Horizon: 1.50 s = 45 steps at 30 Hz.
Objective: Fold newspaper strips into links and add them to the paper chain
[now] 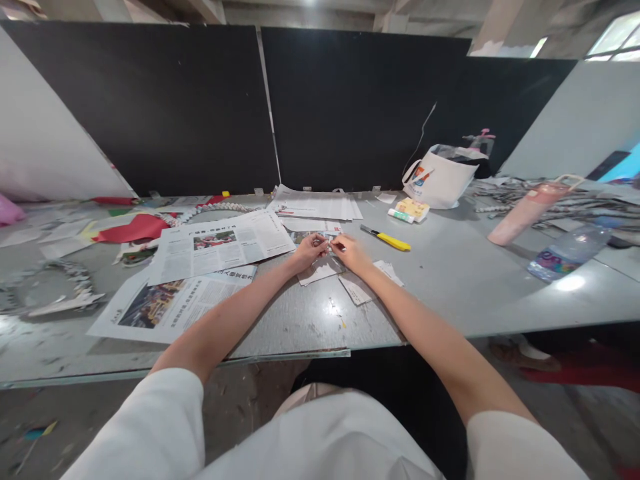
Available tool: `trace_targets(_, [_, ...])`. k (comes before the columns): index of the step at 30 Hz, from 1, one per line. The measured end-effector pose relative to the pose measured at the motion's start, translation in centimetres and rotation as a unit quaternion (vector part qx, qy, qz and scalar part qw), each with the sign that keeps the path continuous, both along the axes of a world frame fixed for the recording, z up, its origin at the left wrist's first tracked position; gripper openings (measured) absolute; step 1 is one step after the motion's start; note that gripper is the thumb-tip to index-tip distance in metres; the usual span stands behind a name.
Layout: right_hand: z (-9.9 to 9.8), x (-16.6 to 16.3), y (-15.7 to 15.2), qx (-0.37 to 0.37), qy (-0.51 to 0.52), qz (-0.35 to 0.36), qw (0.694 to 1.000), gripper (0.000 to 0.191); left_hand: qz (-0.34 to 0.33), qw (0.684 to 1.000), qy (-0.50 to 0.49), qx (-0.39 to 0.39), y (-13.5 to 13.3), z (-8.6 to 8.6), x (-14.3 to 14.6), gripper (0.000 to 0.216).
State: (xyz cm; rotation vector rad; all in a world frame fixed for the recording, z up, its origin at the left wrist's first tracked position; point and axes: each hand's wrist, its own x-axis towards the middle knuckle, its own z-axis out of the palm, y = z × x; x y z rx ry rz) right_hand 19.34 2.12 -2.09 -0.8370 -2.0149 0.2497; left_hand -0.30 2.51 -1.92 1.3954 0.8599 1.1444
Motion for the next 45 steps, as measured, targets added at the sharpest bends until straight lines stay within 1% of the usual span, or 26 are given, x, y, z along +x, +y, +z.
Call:
trace_targets(5, [0.1,0.2,-0.1,-0.003,-0.004,-0.003,1.0,0.033,0.009,0.999,0.034,0.025,-0.9,0.3,0.1,0.03])
trace_targets(10, [0.1,0.1,-0.3,0.002,-0.007,-0.016,1.0,0.029,0.059,0.992,0.082,0.081,-1.4,0.4,0.8,0.031])
trace_targets(14, [0.3,-0.3,-0.5,0.006,-0.01,-0.028,1.0,0.026,0.09,0.984,0.107,0.107,-1.3,0.2,1.2,0.029])
trace_targets(24, [0.6,-0.3,-0.9,0.007,-0.028,-0.058,0.998,0.02,0.091,0.973,0.15,0.15,-1.7,0.3,1.0,0.028])
trace_targets(29, [0.6,-0.3,-0.7,0.003,-0.038,-0.066,0.997,0.017,0.091,0.97,0.166,0.153,-1.7,0.2,1.1,0.026])
trace_targets(37, [0.4,-0.2,-0.5,0.011,-0.041,-0.062,0.997,0.013,0.107,0.96,0.202,0.162,-2.2,0.8,1.1,0.027])
trace_targets(45, [0.4,-0.1,-0.4,0.012,-0.026,-0.046,0.999,0.017,0.111,0.955,0.211,0.174,-2.6,0.9,1.3,0.03])
